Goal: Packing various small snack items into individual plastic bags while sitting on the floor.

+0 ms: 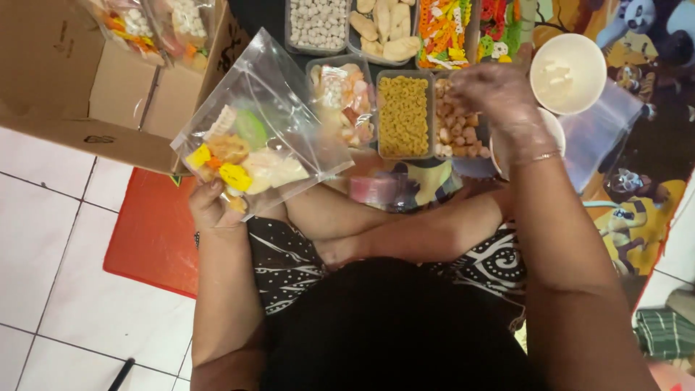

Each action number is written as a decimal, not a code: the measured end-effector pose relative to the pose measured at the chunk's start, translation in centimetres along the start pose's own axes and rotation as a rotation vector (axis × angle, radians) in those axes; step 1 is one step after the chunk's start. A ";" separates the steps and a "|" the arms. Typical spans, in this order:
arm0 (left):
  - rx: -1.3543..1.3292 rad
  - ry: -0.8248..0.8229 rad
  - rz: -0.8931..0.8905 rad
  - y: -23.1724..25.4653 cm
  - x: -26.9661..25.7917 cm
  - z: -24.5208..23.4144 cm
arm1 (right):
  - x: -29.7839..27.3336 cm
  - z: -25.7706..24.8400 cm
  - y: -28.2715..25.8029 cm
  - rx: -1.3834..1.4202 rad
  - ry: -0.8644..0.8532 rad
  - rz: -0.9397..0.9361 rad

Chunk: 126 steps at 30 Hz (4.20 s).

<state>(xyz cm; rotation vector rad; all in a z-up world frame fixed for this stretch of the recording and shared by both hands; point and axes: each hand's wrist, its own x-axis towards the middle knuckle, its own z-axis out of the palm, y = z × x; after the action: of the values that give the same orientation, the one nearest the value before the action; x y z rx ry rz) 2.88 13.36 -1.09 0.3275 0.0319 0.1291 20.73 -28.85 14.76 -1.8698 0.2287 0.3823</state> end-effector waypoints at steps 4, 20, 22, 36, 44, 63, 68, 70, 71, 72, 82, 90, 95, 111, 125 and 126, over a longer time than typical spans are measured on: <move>0.085 0.123 -0.002 -0.4 0.8 -4.6 | 4.0 4.7 3.1 -0.481 -0.144 -0.311; 0.145 0.202 -0.029 -2.9 2.0 -2.6 | 3.1 13.6 -1.0 -0.546 -0.027 0.250; 0.148 0.200 -0.028 -2.8 2.1 -1.7 | 4.5 14.0 1.1 -0.552 -0.017 0.244; 0.104 0.230 -0.061 -2.5 2.5 -1.8 | 5.8 16.1 3.9 -0.571 0.046 0.311; 0.097 0.223 -0.056 -3.1 2.8 -3.3 | 5.0 15.3 4.1 -0.797 0.040 -0.264; 0.101 0.211 -0.083 -4.8 2.7 -3.5 | 5.6 19.2 2.0 -0.092 -0.125 -0.452; 0.147 0.211 -0.096 -5.2 2.8 -3.4 | 4.9 18.2 1.2 -0.132 -0.237 -0.295; 0.138 0.202 -0.085 -5.0 3.0 -2.0 | 4.4 18.2 0.0 0.008 -0.260 -0.191; 0.130 0.193 -0.079 -4.9 3.1 -1.3 | 4.1 18.2 -0.6 0.147 -0.280 -0.082; 0.130 0.191 -0.074 -4.4 3.1 0.0 | 3.7 18.2 -1.5 0.146 -0.282 -0.086; 0.166 0.172 -0.099 -4.4 3.0 1.0 | 8.5 14.3 5.2 -0.350 -0.205 -0.207; 0.235 0.195 -0.142 -4.1 2.8 2.2 | 1.0 9.3 -1.4 0.246 -0.129 -0.031; 0.226 0.192 -0.155 -3.8 2.6 4.6 | -3.1 6.8 -2.0 0.521 -0.168 -0.133; 0.262 0.161 -0.142 -5.1 2.2 1.3 | -9.9 10.0 -5.2 0.182 -0.003 -0.400; 0.266 0.176 -0.153 -5.8 2.9 -2.4 | -11.5 10.7 -7.2 0.074 0.059 -0.400; 0.267 0.176 -0.154 -5.6 2.8 -1.2 | -11.5 11.0 -7.3 0.074 0.060 -0.400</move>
<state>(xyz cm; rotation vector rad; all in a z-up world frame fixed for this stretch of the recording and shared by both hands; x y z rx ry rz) 6.22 8.89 -4.06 0.5782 0.2492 0.0001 10.97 -16.49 22.25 -1.8024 -0.0920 0.0423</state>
